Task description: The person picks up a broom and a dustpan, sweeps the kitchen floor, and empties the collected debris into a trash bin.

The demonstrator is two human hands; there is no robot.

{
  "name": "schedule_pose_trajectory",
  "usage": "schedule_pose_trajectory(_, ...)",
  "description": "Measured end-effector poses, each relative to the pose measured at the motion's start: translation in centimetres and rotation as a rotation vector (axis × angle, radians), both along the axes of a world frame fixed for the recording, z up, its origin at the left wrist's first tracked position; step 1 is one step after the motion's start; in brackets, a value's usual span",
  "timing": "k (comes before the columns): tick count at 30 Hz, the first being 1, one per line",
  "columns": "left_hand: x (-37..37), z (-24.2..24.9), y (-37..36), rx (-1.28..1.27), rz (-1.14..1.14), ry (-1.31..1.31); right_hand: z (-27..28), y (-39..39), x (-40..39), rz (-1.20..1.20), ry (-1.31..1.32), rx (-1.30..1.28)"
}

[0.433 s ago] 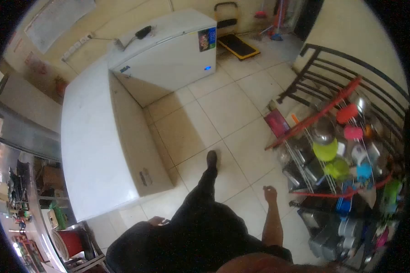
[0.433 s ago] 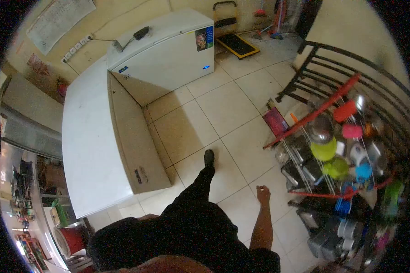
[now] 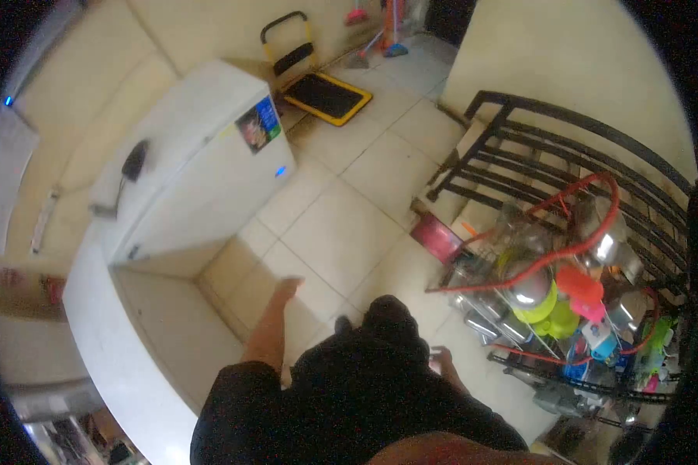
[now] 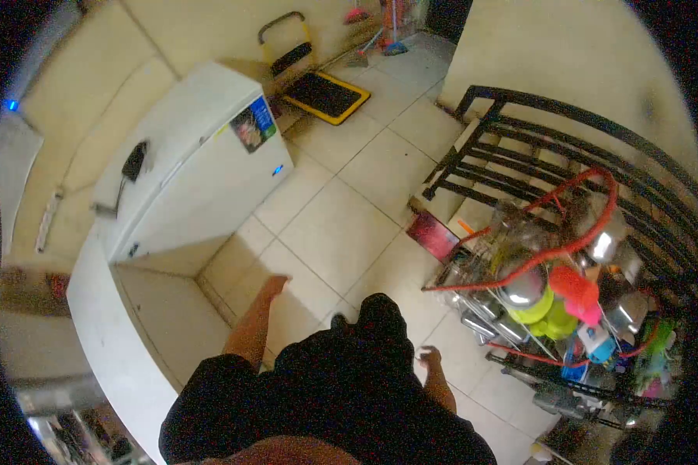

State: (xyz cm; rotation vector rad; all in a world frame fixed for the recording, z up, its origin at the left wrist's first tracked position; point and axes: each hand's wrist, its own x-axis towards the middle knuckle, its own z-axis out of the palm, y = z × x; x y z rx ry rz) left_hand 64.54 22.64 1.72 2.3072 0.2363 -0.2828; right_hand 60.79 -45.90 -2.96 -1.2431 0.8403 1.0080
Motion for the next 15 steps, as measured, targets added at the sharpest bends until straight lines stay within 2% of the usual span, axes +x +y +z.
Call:
schedule_pose_trajectory(1,8.3,4.9,0.6,0.034,0.040,-0.120,4.8,3.0,2.4,-0.071,-0.050,-0.007)
schedule_pose_trajectory(2,15.3,8.0,2.0,0.002,-0.024,-0.196,9.0,5.6,4.4,-0.139,-0.101,-0.012)
schedule_pose_trajectory(3,21.9,12.9,1.6,0.177,-0.016,-0.124,7.0,6.3,5.9,0.122,-0.435,0.040)
schedule_pose_trajectory(4,26.9,14.1,2.2,0.184,-0.029,-0.133,3.4,6.2,7.0,0.305,-0.791,0.059)
schedule_pose_trajectory(5,32.4,14.9,3.0,0.095,0.017,-0.153,-0.3,6.1,11.1,0.633,-0.989,-0.056)
schedule_pose_trajectory(6,37.4,16.1,3.3,0.006,0.061,-0.167,1.9,8.8,16.5,1.037,-0.895,-0.312)
schedule_pose_trajectory(7,41.2,18.9,2.5,-0.099,0.215,-0.035,3.7,11.3,21.8,1.493,-0.808,-0.511)
schedule_pose_trajectory(8,43.9,12.6,4.6,-0.019,0.099,-0.161,3.1,12.9,26.4,1.509,-0.797,-0.527)
schedule_pose_trajectory(9,46.7,6.8,6.6,0.069,-0.005,-0.294,0.9,14.1,31.4,1.427,-0.864,-0.524)
schedule_pose_trajectory(11,47.9,2.1,8.0,0.234,-0.200,-0.082,-1.4,17.2,41.4,1.299,-0.975,-0.527)
schedule_pose_trajectory(12,48.8,4.6,6.6,0.150,-0.045,0.325,-3.2,18.7,47.0,1.242,-1.105,-0.551)
schedule_pose_trajectory(13,45.7,-3.9,10.3,-0.406,0.030,0.157,-5.0,20.6,52.7,1.193,-1.327,-0.604)
schedule_pose_trajectory(14,44.6,-2.4,9.8,-0.238,-0.030,0.372,-9.7,21.6,58.0,1.128,-1.887,-0.859)
schedule_pose_trajectory(15,44.6,-1.2,10.2,-0.208,-0.050,0.487,-4.4,24.6,65.9,0.798,-1.206,-0.404)
